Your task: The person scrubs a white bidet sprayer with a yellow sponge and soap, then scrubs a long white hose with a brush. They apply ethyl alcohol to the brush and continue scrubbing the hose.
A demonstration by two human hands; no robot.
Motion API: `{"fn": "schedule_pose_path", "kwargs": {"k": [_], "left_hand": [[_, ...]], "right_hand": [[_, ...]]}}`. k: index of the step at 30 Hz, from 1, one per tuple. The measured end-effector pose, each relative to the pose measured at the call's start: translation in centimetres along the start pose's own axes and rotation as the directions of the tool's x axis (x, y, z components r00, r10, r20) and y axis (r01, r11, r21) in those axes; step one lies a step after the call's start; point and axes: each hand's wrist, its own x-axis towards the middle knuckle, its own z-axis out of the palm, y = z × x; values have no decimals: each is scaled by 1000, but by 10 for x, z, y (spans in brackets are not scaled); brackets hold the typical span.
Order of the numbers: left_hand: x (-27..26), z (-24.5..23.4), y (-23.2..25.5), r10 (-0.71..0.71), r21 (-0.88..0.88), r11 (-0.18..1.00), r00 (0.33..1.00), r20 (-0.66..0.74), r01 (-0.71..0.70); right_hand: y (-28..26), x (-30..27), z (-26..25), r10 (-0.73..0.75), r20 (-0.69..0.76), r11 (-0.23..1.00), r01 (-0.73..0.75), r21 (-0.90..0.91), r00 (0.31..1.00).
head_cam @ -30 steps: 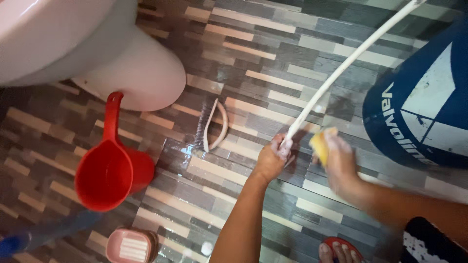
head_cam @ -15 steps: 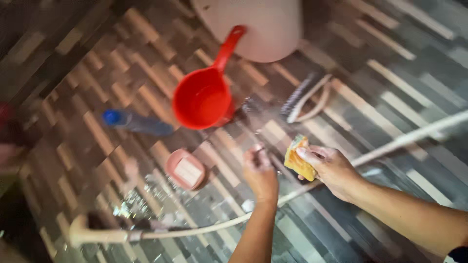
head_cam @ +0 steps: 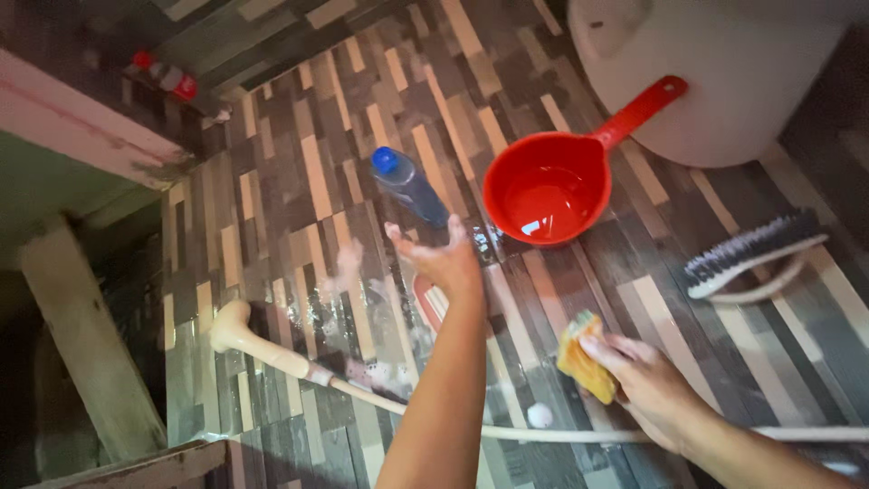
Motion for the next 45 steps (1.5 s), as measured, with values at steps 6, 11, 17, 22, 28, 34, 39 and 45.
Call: {"fn": "schedule_pose_path", "kwargs": {"k": [6, 11, 17, 22, 28, 34, 39, 45], "left_hand": [[37, 26, 0, 77, 28, 997, 997, -6, -77], [57, 35, -14, 81, -103, 992, 995, 52, -75], [48, 20, -17, -133, -69, 988, 991, 30, 135], [-26, -53, 45, -97, -337, 935, 994, 54, 110], [-151, -103, 90, 139, -346, 938, 927, 349, -11], [-224, -94, 126, 334, -244, 927, 333, 882, -286], [-243, -66, 169, 406, -410, 644, -166, 899, -645], [-266, -38, 197, 341, -459, 391, -338, 877, -798]], "right_hand": [[8, 3, -16, 35, -59, 996, -30, 83, 998], [22, 4, -42, -48, -27, 994, 51, 101, 998], [30, -25, -59, -19, -95, 991, 31, 129, 995], [60, -43, -83, -52, -75, 992, 60, 112, 996], [113, -73, -129, 91, -94, 984, -75, 162, 991], [182, -86, -208, -72, -309, 698, 269, 664, 948], [169, -81, -257, -241, -492, 379, 548, 746, 836], [112, -72, -280, -312, -480, 276, 562, 780, 820]]}}
